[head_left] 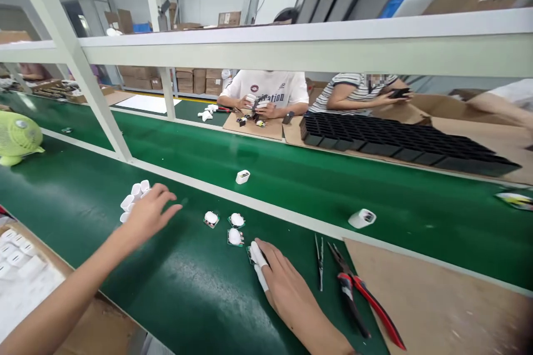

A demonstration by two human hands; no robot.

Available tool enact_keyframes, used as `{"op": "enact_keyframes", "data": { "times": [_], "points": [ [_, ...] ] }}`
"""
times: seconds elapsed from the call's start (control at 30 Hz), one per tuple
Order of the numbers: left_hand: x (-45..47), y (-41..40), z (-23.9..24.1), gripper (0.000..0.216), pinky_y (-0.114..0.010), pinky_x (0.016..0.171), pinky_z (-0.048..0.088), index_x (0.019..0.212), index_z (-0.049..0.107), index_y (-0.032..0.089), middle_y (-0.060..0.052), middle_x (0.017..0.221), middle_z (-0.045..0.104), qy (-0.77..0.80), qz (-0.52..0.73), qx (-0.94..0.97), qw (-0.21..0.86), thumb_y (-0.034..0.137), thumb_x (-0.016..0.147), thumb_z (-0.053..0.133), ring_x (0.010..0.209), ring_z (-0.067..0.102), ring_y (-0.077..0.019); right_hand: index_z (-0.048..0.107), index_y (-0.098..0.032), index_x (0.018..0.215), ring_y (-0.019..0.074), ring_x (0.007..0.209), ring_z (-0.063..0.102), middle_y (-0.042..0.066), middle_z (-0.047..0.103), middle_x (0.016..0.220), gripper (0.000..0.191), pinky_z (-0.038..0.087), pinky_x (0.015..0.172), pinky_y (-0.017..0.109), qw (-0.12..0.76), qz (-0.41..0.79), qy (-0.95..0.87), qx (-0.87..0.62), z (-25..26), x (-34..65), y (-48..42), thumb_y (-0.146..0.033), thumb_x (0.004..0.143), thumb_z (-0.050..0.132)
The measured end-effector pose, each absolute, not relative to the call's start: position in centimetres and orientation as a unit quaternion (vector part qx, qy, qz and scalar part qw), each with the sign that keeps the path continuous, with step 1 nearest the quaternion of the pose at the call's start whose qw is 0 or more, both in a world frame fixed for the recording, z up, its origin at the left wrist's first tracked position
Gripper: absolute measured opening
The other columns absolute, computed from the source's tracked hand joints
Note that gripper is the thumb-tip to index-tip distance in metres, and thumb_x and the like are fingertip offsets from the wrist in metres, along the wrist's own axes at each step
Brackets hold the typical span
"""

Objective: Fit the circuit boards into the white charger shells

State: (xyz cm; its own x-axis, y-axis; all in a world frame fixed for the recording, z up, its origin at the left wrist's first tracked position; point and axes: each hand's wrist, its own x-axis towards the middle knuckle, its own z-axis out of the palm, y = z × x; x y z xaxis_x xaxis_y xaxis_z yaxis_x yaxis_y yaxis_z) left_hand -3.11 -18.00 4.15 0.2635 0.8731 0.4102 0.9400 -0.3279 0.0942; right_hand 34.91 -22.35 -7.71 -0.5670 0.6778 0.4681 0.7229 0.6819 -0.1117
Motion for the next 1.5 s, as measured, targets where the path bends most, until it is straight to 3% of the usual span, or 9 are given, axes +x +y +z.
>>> {"op": "enact_keyframes", "data": {
  "times": [0.13,0.23,0.33,0.47,0.6,0.8,1.07,1.27,1.5],
  "points": [
    [-11.5,-22.2,3.5,0.036,-0.033,0.065,0.055,0.094,0.068,0.021,-0.008,0.096,0.06,-0.622,-0.087,-0.762,0.158,0.052,0.1,0.05,0.086,0.065,-0.0271,0.045,-0.013,0.149,0.0349,0.101,0.07,0.019,0.068,0.116,0.053,0.063,0.086,0.055,0.219,0.017,-0.857,-0.467,-5.8,34.8,-23.2,-0.026,0.099,0.06],
    [-14.9,-23.9,1.6,0.035,-0.034,0.065,0.055,0.091,0.067,0.024,-0.007,0.093,0.058,-0.612,-0.075,-0.772,0.152,0.043,0.103,0.04,0.081,0.061,-0.0249,0.027,-0.016,0.162,0.0361,0.122,0.064,0.022,0.059,0.138,0.08,0.06,0.098,0.055,0.204,0.085,-0.844,-0.489,-4.0,35.3,-24.0,-0.036,0.097,0.068],
    [-13.5,-24.5,1.1,0.03,-0.042,0.08,0.057,0.09,0.069,0.026,-0.007,0.107,0.063,-0.55,-0.137,-0.82,0.081,0.038,0.104,0.045,0.095,0.063,-0.0269,0.029,-0.023,0.162,0.0299,0.146,0.046,0.015,0.042,0.162,0.066,0.048,0.117,0.052,0.18,0.144,-0.873,-0.43,-2.8,35.7,-24.5,-0.016,0.1,0.052],
    [-5.4,-23.5,1.6,0.019,-0.039,0.092,0.057,0.084,0.062,0.022,-0.009,0.138,0.062,-0.432,-0.197,-0.875,-0.097,0.025,0.101,0.054,0.118,0.063,-0.0266,0.049,-0.021,0.147,0.025,0.136,0.057,0.012,0.056,0.149,0.053,0.052,0.114,0.047,0.179,0.156,-0.886,-0.4,-3.0,34.9,-24.7,-0.004,0.098,0.043],
    [3.2,-21.2,-0.2,0.018,-0.033,0.082,0.056,0.084,0.055,0.02,-0.009,0.114,0.069,-0.325,-0.213,-0.908,-0.155,0.018,0.101,0.054,0.105,0.065,-0.0227,0.061,-0.018,0.133,0.0298,0.122,0.064,0.018,0.058,0.144,0.031,0.059,0.103,0.049,0.193,0.082,-0.881,-0.425,-3.5,33.8,-25.1,-0.016,0.103,0.051],
    [5.8,-19.4,-2.8,0.065,-0.039,0.079,0.058,0.104,0.058,0.021,-0.007,0.107,0.067,-0.33,-0.247,-0.884,-0.221,0.065,0.068,0.089,0.096,0.066,-0.0265,0.048,-0.021,0.148,0.0278,0.104,0.068,0.015,0.069,0.122,0.046,0.064,0.088,0.047,0.277,0.047,-0.869,-0.408,-4.2,34.3,-25.7,-0.015,0.103,0.052],
    [4.6,-20.9,-4.1,0.069,-0.043,0.104,0.055,0.149,0.045,0.032,-0.008,0.141,0.064,-0.37,-0.209,-0.85,-0.312,0.028,0.089,0.078,0.124,0.065,-0.0282,0.047,-0.024,0.147,0.0267,0.107,0.065,0.014,0.065,0.122,0.049,0.061,0.088,0.047,0.361,0.119,-0.83,-0.409,-1.7,30.9,-25.8,-0.013,0.1,0.056],
    [4.3,-20.0,-3.4,0.104,-0.048,0.106,0.054,0.153,0.045,0.031,-0.012,0.142,0.06,-0.348,-0.231,-0.856,-0.306,0.043,0.064,0.098,0.129,0.059,-0.0342,0.046,-0.022,0.147,0.0272,0.109,0.061,0.014,0.064,0.124,0.052,0.06,0.088,0.047,0.356,0.105,-0.837,-0.402,-1.2,29.8,-25.3,-0.01,0.098,0.059],
    [4.6,-19.8,-3.5,0.027,-0.034,0.082,0.056,0.108,0.068,0.025,-0.003,0.101,0.07,-0.315,-0.221,-0.862,-0.33,0.034,0.087,0.083,0.095,0.066,-0.0225,0.048,-0.023,0.141,0.0248,0.11,0.064,0.012,0.066,0.123,0.047,0.06,0.091,0.045,0.377,0.14,-0.813,-0.42,-1.3,29.9,-26.1,-0.011,0.098,0.06]
  ]
}}
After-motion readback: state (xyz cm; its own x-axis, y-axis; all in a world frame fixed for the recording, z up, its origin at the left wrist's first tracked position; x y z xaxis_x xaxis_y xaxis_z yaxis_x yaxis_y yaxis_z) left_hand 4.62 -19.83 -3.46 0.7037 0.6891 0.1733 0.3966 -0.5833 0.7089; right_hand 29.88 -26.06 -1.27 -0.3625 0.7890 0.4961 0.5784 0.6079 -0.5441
